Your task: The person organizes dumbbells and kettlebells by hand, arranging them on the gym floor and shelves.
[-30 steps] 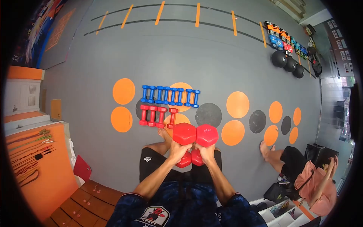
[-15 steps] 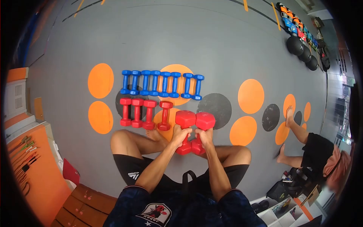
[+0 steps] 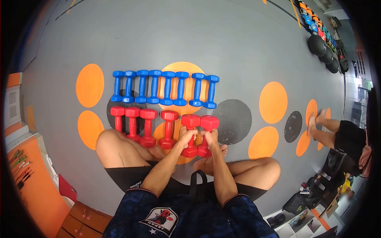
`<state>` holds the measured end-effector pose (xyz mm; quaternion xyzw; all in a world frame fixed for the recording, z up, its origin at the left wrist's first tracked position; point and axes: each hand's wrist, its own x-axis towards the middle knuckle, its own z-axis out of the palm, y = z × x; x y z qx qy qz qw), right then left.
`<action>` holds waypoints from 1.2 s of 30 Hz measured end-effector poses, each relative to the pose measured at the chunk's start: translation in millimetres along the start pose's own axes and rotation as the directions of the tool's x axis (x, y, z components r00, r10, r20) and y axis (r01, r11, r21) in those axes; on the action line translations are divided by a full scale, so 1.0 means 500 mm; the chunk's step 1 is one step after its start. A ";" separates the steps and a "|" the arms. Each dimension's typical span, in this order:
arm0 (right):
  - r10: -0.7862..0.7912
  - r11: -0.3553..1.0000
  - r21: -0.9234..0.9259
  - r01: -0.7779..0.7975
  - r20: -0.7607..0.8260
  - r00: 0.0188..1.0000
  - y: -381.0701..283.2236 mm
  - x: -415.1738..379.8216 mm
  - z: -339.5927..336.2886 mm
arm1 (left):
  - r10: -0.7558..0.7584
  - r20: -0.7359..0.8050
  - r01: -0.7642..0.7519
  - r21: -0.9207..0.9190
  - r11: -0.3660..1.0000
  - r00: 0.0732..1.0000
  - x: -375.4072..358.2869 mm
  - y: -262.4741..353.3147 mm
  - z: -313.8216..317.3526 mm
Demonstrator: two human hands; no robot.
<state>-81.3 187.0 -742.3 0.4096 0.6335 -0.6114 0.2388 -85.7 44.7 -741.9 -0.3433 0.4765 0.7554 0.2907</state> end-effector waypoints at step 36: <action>-0.360 0.906 -0.332 0.261 -0.282 0.889 0.121 0.133 0.059 | 0.554 -0.177 -0.252 0.752 0.609 0.813 0.116 -0.062 -0.019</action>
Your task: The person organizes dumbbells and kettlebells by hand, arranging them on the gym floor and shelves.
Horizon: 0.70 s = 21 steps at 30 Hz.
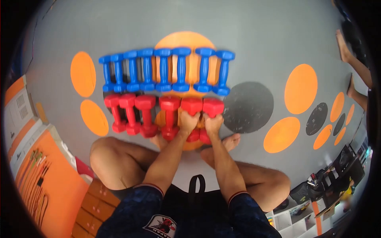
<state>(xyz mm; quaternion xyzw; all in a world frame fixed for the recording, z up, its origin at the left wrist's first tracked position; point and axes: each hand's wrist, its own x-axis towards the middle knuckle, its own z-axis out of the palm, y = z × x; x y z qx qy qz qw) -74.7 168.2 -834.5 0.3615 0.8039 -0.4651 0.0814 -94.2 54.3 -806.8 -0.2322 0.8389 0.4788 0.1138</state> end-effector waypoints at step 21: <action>-0.114 0.785 -0.471 0.403 0.530 0.840 -0.378 -0.312 -0.386 | -0.307 0.496 0.260 0.164 0.952 0.812 -0.232 0.361 -0.311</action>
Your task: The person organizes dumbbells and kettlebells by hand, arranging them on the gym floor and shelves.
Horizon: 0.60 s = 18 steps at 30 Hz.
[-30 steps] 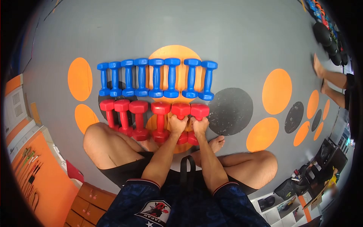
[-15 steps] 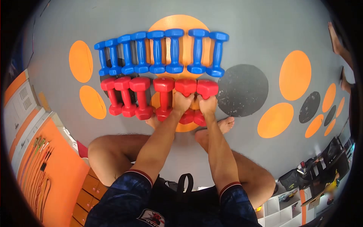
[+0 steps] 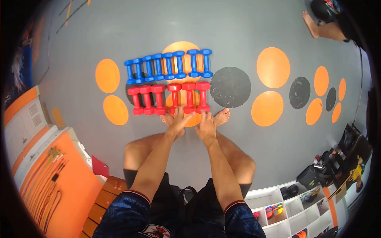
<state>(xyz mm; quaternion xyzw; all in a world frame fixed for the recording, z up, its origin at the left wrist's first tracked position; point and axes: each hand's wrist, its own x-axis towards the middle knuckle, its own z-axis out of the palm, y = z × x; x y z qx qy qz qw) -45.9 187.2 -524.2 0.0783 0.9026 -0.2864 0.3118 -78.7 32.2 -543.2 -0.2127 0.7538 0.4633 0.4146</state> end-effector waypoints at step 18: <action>0.218 0.877 0.478 0.054 -0.494 0.841 -0.077 -0.637 -0.401 | 0.277 0.408 -0.467 0.497 0.732 0.870 -0.569 0.301 -0.125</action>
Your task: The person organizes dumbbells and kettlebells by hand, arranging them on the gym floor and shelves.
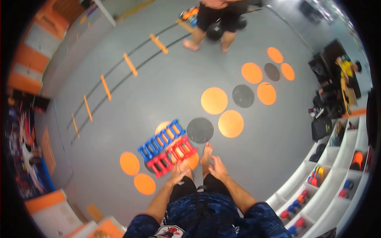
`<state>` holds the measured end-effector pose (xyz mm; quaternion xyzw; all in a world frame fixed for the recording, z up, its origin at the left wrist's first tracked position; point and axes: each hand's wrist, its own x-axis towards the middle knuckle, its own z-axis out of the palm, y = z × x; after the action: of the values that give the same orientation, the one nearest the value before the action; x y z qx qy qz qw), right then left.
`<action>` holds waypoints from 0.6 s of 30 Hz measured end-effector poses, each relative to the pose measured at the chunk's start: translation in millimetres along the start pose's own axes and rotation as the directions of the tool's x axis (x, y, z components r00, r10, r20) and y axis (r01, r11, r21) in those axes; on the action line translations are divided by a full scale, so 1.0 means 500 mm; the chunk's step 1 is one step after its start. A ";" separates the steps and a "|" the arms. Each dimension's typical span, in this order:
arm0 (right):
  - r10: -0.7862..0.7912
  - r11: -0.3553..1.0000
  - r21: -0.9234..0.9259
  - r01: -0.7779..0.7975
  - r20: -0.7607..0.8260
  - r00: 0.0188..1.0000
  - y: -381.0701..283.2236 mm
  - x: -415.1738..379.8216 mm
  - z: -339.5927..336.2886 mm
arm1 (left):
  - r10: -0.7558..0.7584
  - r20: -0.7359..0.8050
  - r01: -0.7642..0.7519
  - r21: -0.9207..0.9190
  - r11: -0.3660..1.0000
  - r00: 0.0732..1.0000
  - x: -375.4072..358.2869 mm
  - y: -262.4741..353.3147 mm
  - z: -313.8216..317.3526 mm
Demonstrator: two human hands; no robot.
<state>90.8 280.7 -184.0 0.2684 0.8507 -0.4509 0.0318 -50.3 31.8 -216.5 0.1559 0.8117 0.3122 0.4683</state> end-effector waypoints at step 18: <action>0.585 0.809 0.557 -0.191 -0.796 0.157 -0.010 -0.662 0.032 | 0.216 0.436 -0.148 -0.184 0.972 0.874 -0.108 0.149 0.030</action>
<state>368.2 124.4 -91.5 0.6946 0.5055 -0.3078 -0.4088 -12.7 64.4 -137.6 0.2659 0.6369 0.3681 0.6230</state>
